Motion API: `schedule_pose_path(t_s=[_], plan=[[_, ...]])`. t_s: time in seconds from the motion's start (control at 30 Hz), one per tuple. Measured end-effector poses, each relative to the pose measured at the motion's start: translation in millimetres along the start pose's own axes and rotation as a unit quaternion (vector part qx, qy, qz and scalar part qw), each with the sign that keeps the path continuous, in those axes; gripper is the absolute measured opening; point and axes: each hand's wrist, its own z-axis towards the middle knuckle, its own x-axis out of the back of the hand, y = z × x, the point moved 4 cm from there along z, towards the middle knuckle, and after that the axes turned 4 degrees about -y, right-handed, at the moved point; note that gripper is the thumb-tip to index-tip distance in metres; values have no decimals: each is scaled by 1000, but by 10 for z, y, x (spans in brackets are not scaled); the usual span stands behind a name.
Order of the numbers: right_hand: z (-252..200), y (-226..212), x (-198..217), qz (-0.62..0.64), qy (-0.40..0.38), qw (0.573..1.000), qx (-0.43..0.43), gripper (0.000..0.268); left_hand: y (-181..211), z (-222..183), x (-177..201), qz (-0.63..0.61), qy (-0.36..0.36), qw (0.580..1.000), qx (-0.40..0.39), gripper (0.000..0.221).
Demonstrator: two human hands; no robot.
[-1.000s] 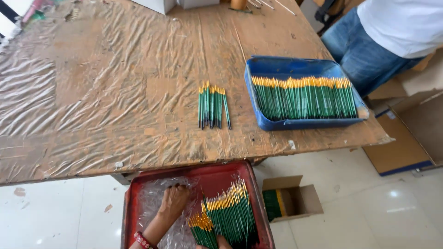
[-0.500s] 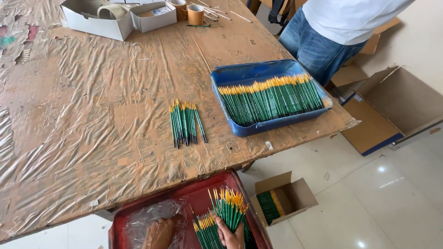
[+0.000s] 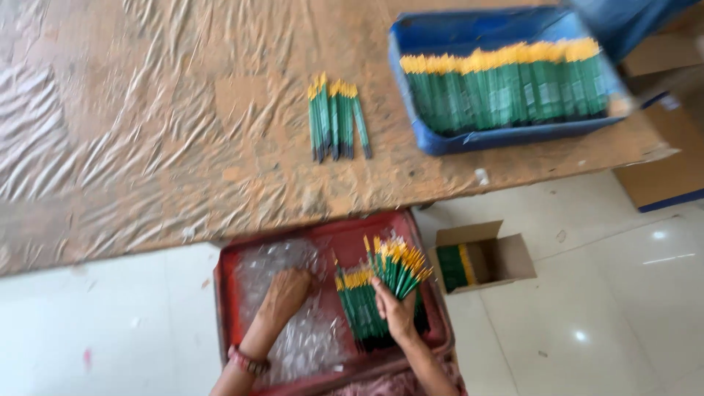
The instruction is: The person sorts a collection of small paintbrushes, picking them up from a red tray and organizing them into bundles by hand before placing some in a larger blue container.
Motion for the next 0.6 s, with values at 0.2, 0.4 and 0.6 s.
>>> schedule_pose_path(t_s=[0.2, 0.4, 0.6], plan=[[-178, 25, -105, 61, -52, 992, -94, 18, 116, -153, 355, -35, 72, 997, 20, 24], [-326, -66, -131, 49, -82, 992, -79, 13, 328, -136, 639, -302, 109, 946, -35, 20], [-385, -175, -139, 14, -69, 997, -16, 8, 558, 21, 660, -663, -11, 742, -98, 33]])
